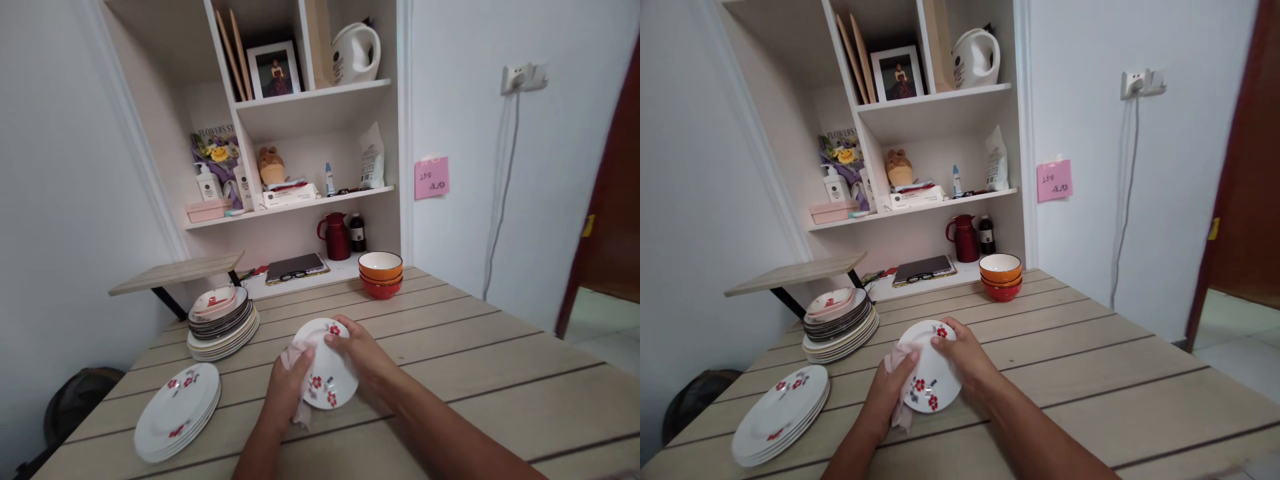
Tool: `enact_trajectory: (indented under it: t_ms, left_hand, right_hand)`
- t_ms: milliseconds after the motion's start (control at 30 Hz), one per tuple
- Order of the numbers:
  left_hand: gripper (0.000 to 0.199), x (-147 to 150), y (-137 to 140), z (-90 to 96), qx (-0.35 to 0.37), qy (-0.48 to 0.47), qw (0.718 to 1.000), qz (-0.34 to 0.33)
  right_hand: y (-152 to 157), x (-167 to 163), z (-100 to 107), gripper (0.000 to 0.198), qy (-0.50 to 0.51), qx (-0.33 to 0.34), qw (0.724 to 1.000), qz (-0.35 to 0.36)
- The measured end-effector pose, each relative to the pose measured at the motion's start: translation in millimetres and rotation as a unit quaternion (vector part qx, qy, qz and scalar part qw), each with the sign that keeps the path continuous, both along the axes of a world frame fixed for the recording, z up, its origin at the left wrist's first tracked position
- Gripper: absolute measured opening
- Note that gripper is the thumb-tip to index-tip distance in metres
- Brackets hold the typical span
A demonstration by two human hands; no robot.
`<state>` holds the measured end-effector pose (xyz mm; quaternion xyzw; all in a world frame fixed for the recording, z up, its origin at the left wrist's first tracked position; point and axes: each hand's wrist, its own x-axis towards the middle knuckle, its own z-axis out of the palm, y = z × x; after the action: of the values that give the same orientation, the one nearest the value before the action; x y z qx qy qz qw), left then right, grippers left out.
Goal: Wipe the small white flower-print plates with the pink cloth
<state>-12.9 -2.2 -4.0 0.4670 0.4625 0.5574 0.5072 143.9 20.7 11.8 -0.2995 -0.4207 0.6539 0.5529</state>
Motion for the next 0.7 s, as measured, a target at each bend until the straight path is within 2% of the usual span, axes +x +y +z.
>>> enact_trajectory:
  t_ms: [167,400,467,567,700]
  left_hand:
    - [0.059,1.8,7.0,-3.4,-0.021,-0.052,0.998,0.029]
    - [0.059,7.8,5.6,-6.7,-0.010,0.034,0.997,0.068]
    - [0.059,6.4,5.8,-7.4,-0.004,0.022,0.998,0.059]
    - [0.057,3.1,6.2,-7.3,-0.004,-0.006,1.000,0.018]
    - [0.059,1.7,4.0,-9.0,-0.007,-0.014,0.999,-0.048]
  right_hand:
    - [0.6,-16.7,-8.7,0.042,0.098,-0.024,0.994,-0.049]
    - [5.9,-21.9,-17.3,0.050,0.155,-0.069,0.982,-0.087]
    - [7.6,-16.3,-14.1,0.050,0.132,-0.075,0.986,-0.069]
    - [7.2,-0.4,-2.4,0.051,0.040,-0.067,0.997,-0.007]
    - [1.9,19.8,12.9,0.035,-0.042,-0.013,0.997,0.067]
